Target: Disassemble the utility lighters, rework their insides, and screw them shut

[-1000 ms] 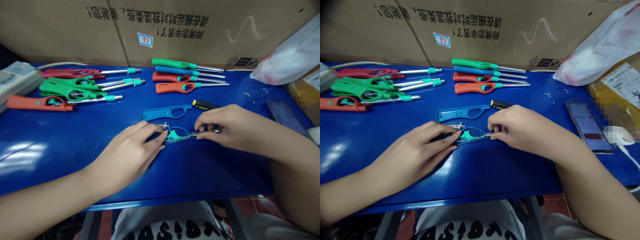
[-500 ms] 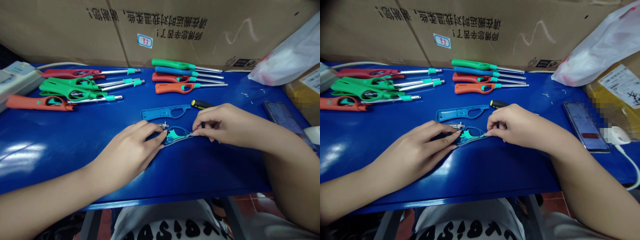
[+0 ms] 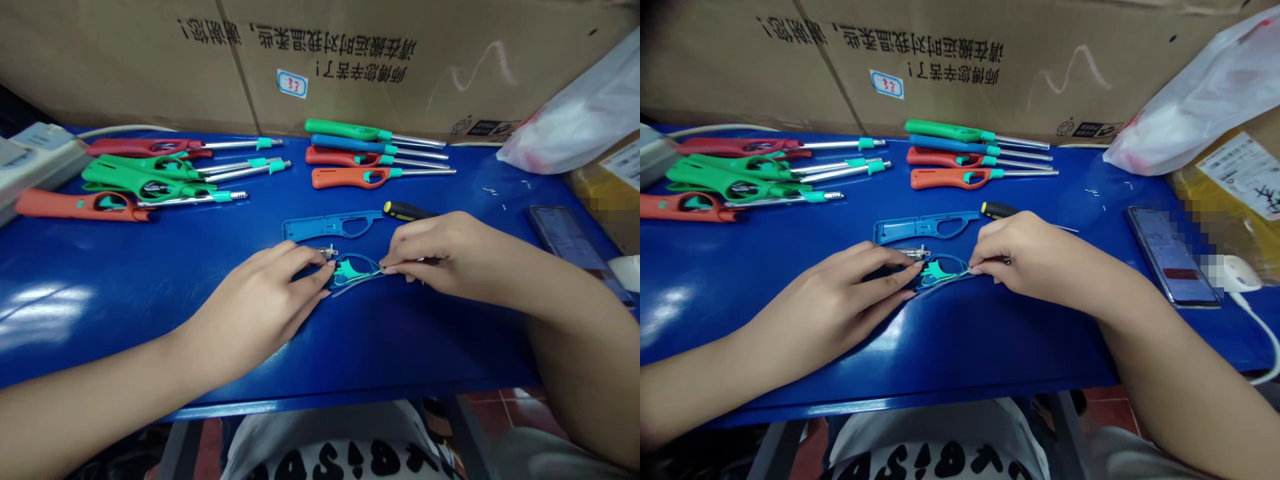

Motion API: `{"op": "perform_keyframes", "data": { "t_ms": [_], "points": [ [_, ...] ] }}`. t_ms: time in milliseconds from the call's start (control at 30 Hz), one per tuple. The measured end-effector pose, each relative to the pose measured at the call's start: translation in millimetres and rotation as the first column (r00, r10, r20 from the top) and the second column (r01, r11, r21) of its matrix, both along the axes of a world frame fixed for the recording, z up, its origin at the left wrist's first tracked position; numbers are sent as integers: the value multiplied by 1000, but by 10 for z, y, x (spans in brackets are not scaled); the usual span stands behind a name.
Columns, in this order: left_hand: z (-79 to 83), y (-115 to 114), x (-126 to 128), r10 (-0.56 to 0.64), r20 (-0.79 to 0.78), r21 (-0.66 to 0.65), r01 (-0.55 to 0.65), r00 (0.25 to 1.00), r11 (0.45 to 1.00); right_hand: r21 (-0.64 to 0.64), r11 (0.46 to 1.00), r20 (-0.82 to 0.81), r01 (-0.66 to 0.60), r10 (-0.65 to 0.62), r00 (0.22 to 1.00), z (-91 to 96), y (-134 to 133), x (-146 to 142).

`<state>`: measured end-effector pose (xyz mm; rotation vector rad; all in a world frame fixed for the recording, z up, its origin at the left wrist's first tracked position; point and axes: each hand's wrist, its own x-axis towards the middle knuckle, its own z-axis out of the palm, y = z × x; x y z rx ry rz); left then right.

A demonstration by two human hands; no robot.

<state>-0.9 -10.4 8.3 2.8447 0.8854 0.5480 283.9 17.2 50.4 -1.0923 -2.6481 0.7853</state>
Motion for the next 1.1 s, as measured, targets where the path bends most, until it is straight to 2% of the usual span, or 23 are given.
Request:
{"op": "perform_keyframes", "data": {
  "t_ms": [67,200,700,1100],
  "points": [
    [1,-4,-2,3,-5,-5,-3,1000,1000,43,997,4,-58,58,998,-8,-3,14],
    [2,-7,-2,1,-1,-5,-1,1000,1000,50,996,51,-68,65,997,-16,-19,21],
    [10,3,6,-4,10,-6,4,1000,1000,99,995,101,-1,-9,995,-14,-51,6],
    [2,-1,3,5,-10,-5,-5,1000,1000,1,998,61,60,-60,996,10,-32,-24]
  ]
}}
